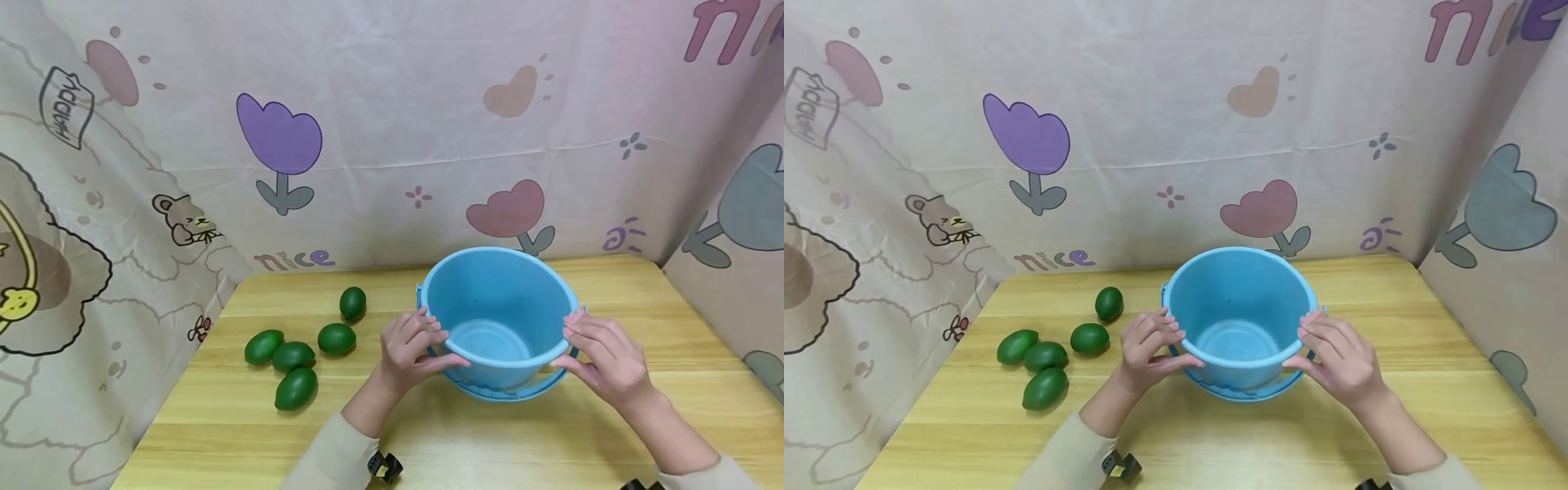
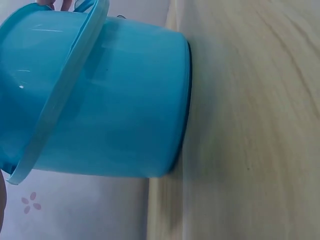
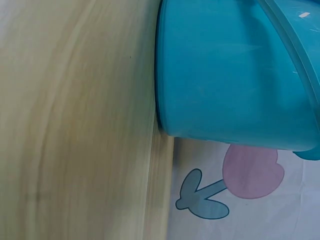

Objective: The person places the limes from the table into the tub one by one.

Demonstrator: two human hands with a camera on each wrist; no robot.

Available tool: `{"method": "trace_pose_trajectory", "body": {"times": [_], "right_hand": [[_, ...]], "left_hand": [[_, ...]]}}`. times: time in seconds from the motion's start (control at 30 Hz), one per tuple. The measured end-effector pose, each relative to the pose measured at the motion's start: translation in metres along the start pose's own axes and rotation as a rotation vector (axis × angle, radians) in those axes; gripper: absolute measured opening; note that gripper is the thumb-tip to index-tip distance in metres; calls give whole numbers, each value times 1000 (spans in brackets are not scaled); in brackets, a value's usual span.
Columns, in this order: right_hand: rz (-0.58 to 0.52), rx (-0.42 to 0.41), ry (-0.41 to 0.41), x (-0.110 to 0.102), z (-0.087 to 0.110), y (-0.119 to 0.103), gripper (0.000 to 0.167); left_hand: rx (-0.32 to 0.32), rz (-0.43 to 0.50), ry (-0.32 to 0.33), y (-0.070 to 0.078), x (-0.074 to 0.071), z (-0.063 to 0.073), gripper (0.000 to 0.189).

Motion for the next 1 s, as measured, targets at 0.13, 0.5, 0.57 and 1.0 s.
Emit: {"method": "trace_pose_trajectory", "body": {"times": [0.13, 0.5, 0.57, 1.0], "right_hand": [[-23, 5, 13, 2, -2, -7, 50], [-78, 5, 48, 2, -5, -21, 49], [-89, 3, 58, 2, -6, -22, 49], [-195, -16, -27, 8, -16, -28, 47]], "left_hand": [[-8, -4, 3, 4, -8, -2, 51], [-16, 5, 29, 16, -26, -8, 50], [-17, 7, 30, 17, -28, -9, 49], [-14, 3, 47, 21, -40, -8, 49]]}}
Point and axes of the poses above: each hand's wrist, its own z-axis away from the middle knuckle, its own x-axis out of the palm, y = z × x, the point moved 7 cm from there along -z, towards the middle knuckle, and after that the axes turned 9 degrees about z, right-handed, at the moved point
